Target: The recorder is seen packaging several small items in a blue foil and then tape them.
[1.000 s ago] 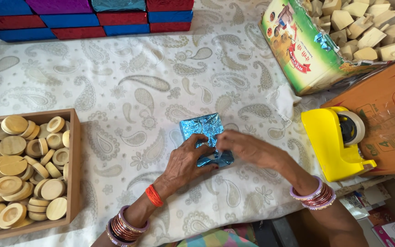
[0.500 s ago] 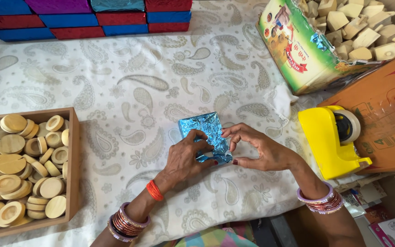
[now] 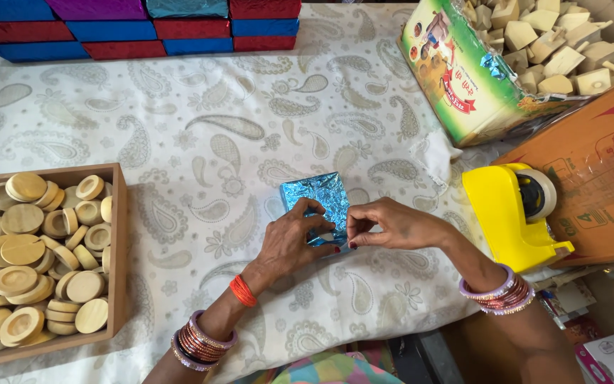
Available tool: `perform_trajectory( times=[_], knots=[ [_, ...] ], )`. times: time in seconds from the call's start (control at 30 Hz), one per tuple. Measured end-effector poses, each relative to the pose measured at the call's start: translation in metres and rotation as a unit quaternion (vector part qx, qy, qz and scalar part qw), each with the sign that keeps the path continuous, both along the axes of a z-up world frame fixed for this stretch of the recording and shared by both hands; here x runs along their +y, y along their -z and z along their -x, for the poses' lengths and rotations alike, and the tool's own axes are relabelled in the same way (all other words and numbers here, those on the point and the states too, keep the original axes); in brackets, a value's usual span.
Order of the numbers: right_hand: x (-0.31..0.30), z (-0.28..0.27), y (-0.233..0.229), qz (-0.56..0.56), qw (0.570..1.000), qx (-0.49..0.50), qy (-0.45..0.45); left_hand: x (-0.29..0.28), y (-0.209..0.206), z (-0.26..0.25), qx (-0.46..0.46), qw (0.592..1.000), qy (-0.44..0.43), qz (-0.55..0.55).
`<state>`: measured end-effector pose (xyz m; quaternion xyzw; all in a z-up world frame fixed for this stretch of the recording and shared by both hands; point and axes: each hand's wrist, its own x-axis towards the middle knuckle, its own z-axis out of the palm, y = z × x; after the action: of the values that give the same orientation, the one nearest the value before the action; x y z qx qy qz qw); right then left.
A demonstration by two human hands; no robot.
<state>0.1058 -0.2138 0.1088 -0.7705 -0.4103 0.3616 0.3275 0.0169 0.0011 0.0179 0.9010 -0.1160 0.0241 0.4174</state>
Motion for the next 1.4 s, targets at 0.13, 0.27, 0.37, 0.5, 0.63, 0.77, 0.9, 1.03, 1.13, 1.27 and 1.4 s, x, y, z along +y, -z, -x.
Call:
perform_trajectory(
  times=[0.13,0.27,0.37,0.5,0.63,0.77,0.9,1.03,1.13,1.27,1.4],
  knots=[
    [0.004,-0.008,0.005,0.066,0.995,-0.044,-0.058,0.000,-0.005,0.001,0.010,1.000,-0.002,0.000],
    [0.009,-0.014,0.012,0.082,0.989,-0.040,-0.115,0.002,-0.005,0.000,0.023,1.000,0.009,0.006],
    [0.015,-0.015,0.013,0.087,0.987,-0.037,-0.129,0.002,0.001,0.000,0.004,1.000,0.012,0.010],
    [0.025,-0.016,0.012,0.092,0.983,-0.067,-0.143,0.002,0.004,-0.001,-0.011,1.000,0.010,0.024],
    [0.027,-0.021,0.019,0.094,0.981,-0.086,-0.149,0.002,0.005,-0.001,-0.005,1.000,0.005,0.025],
    [0.027,-0.022,0.021,0.075,0.981,-0.093,-0.150,0.002,0.005,-0.002,0.000,1.000,0.007,0.027],
    [0.027,-0.019,0.020,0.069,0.981,-0.115,-0.140,0.001,0.008,-0.003,-0.001,1.000,0.006,0.023],
    [0.027,-0.016,0.022,0.067,0.979,-0.136,-0.136,0.002,0.009,-0.002,0.001,0.999,0.007,0.032],
    [0.026,-0.012,0.024,0.052,0.977,-0.160,-0.132,0.002,0.007,-0.002,-0.003,0.999,0.005,0.033],
    [0.022,0.000,0.037,0.051,0.958,-0.257,-0.114,0.002,0.008,-0.002,-0.021,0.999,0.004,0.025],
    [0.034,0.010,0.036,0.138,0.916,-0.375,-0.043,0.003,0.005,0.000,-0.025,0.999,0.010,0.026]
  ],
)
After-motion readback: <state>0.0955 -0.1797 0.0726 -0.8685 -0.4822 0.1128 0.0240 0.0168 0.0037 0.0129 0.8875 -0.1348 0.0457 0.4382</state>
